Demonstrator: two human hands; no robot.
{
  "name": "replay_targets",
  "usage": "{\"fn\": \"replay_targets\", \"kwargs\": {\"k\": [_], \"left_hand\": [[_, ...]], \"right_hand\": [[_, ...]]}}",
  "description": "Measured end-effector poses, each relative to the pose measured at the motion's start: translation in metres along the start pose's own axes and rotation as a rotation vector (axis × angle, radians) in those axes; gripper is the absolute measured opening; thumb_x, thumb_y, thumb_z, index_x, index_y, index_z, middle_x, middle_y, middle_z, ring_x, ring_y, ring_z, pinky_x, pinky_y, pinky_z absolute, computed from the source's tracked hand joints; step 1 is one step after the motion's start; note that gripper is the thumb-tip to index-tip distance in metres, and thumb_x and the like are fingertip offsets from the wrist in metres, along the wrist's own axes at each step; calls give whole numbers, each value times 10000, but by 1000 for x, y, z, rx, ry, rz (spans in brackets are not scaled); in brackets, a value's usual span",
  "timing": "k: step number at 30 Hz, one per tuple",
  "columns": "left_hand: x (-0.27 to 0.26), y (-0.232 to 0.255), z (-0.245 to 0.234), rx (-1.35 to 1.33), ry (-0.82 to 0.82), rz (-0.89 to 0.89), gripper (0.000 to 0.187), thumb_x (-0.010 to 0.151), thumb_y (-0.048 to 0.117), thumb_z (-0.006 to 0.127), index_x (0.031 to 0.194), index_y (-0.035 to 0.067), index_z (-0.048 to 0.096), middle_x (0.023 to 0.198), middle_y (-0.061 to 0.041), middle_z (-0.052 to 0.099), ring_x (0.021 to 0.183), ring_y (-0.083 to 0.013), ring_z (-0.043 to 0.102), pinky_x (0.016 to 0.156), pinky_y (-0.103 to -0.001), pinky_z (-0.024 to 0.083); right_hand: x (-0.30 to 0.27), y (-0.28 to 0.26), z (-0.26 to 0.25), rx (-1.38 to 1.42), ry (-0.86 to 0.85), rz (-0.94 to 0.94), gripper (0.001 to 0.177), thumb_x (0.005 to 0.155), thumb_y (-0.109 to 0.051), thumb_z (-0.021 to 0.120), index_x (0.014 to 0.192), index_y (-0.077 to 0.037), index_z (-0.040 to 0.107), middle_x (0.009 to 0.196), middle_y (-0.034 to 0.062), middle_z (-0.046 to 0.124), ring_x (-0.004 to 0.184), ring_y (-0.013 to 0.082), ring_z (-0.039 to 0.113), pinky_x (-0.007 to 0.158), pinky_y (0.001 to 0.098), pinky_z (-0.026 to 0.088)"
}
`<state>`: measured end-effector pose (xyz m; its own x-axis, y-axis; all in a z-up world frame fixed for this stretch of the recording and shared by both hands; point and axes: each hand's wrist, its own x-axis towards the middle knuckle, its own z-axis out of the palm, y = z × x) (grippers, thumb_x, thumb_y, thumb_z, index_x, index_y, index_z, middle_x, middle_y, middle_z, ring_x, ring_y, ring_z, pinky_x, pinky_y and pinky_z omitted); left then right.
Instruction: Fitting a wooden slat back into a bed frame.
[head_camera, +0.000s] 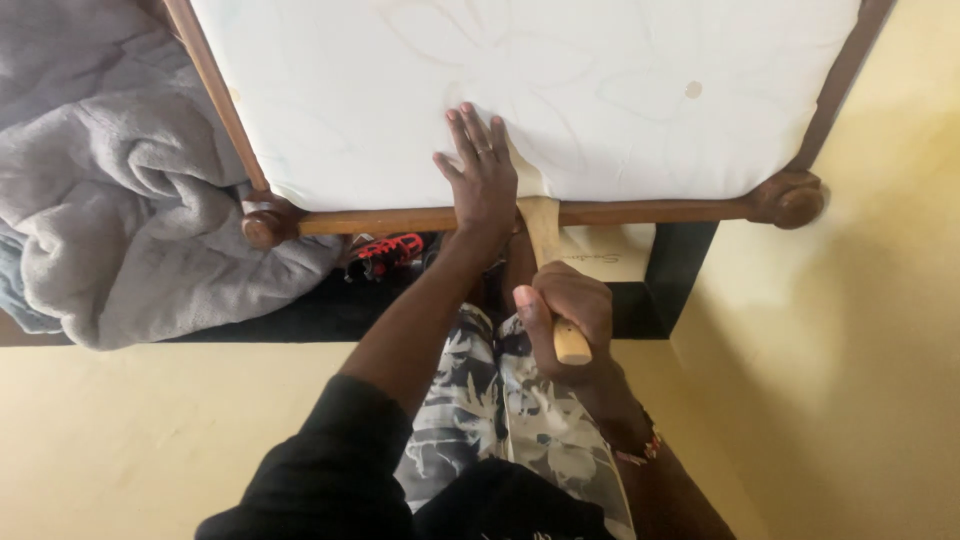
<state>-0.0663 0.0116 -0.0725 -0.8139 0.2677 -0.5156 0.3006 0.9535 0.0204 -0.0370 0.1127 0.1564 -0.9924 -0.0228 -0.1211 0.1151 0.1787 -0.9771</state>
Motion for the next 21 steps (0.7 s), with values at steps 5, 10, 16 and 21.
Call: {"fn": "replay_targets", "kwargs": {"k": [5,10,16,21], "left_hand": [[-16,5,10,15,-35,12,726,1039,169,626,1657,20,277,1634,-440,33,1537,-603,98,991,-697,458],[-29,11,-17,-295,-223,195,969,786,467,816,1557,184,301,1547,-467,64,1471,-600,99,1009,-692,462],[-17,15,-27,-181,-296,164,1092,709,451,910,1598,163,345,1594,-470,114,1501,-617,132,964,-593,547],[-18,13,-15,-148,-260,176,1077,701,485,909,1579,179,364,1563,-476,111,1474,-622,136,928,-612,558]], "right_hand": [[2,-29,-25,18,5,90,335,988,-26,576,668,-2,478,617,71,473,539,180,445,562,358,377],[-1,-12,-43,-28,-9,65,329,968,-23,580,657,-3,475,603,65,477,516,168,439,539,343,364],[8,-23,-38,-67,-41,104,286,953,32,574,691,8,461,629,78,442,540,196,419,530,354,329],[5,-18,-48,-160,-18,51,335,925,52,593,643,-16,426,582,70,410,481,183,395,503,359,298]]}}
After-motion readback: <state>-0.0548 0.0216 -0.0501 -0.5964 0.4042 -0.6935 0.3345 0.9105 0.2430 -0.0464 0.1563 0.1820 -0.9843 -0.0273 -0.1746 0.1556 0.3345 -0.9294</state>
